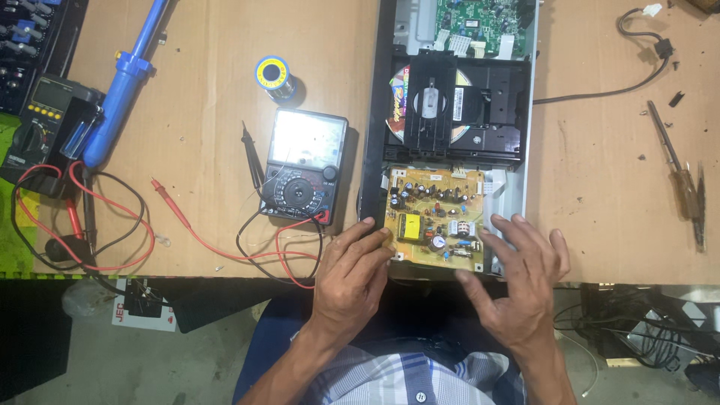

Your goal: The person uses a soldering iron and solder wire to work on a green circuit board held in hand. They then place the board into a device chassis and use a multimeter with probes to test connections on a yellow circuit board inside the device.

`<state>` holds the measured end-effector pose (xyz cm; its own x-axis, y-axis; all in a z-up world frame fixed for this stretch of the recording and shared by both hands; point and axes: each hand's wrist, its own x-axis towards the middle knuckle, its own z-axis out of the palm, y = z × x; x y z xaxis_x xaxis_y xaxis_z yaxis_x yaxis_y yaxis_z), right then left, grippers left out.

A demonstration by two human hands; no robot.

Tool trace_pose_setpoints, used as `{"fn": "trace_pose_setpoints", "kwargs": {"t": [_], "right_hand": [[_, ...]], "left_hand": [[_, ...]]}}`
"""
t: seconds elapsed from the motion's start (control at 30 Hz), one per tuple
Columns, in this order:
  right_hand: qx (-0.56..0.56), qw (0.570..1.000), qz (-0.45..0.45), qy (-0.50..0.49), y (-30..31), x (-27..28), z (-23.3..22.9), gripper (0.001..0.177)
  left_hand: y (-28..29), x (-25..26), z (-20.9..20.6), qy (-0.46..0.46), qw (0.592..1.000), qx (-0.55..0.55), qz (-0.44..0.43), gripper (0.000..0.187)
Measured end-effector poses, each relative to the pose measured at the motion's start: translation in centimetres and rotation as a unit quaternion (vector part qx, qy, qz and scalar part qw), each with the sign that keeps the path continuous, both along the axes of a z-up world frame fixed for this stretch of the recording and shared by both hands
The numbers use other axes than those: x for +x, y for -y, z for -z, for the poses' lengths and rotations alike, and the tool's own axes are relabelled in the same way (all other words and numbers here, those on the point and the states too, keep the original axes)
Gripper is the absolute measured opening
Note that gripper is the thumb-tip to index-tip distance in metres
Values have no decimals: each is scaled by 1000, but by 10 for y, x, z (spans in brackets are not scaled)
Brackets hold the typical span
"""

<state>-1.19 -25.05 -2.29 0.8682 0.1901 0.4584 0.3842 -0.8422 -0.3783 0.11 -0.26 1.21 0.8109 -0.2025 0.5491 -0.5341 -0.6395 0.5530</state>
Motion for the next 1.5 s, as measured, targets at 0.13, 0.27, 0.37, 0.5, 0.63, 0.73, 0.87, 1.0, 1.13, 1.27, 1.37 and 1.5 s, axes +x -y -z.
{"fn": "trace_pose_setpoints", "kwargs": {"t": [0.13,0.27,0.37,0.5,0.63,0.73,0.87,1.0,1.13,1.27,1.37,1.5], "right_hand": [[-47,999,6,9,-2,-5,-5,53],[-54,998,4,23,0,-3,-10,48],[-50,998,-2,37,1,-1,-10,43],[-49,998,-8,41,3,-1,-10,43],[-46,998,-12,45,5,-4,-8,45],[-44,998,-7,34,7,-10,-10,43],[-19,998,-16,56,6,-23,-1,45],[36,995,4,89,-12,-40,-1,37],[12,1000,16,-14,-27,-54,2,44],[73,997,-16,-23,-58,-60,-13,31],[132,991,-32,-6,-75,-60,-24,22],[156,987,-39,0,-81,-57,-24,14]], "left_hand": [[1,0,-5,-8,1000,10,4,6],[-1,-1,-7,-20,1000,9,14,7],[-3,-3,-5,-32,999,1,32,6],[-5,-8,-1,-38,998,-3,45,9],[-7,-15,-3,-49,997,-46,31,17],[-16,-19,-3,-44,996,-75,-13,19],[-38,-18,-7,15,988,-56,-141,22],[-58,-6,-9,-8,968,-7,-250,24],[-74,28,-2,-30,958,55,-281,26],[-84,69,0,-100,935,139,-310,29],[-95,89,0,-140,930,153,-302,22],[-120,104,13,-144,944,25,-295,7]]}}
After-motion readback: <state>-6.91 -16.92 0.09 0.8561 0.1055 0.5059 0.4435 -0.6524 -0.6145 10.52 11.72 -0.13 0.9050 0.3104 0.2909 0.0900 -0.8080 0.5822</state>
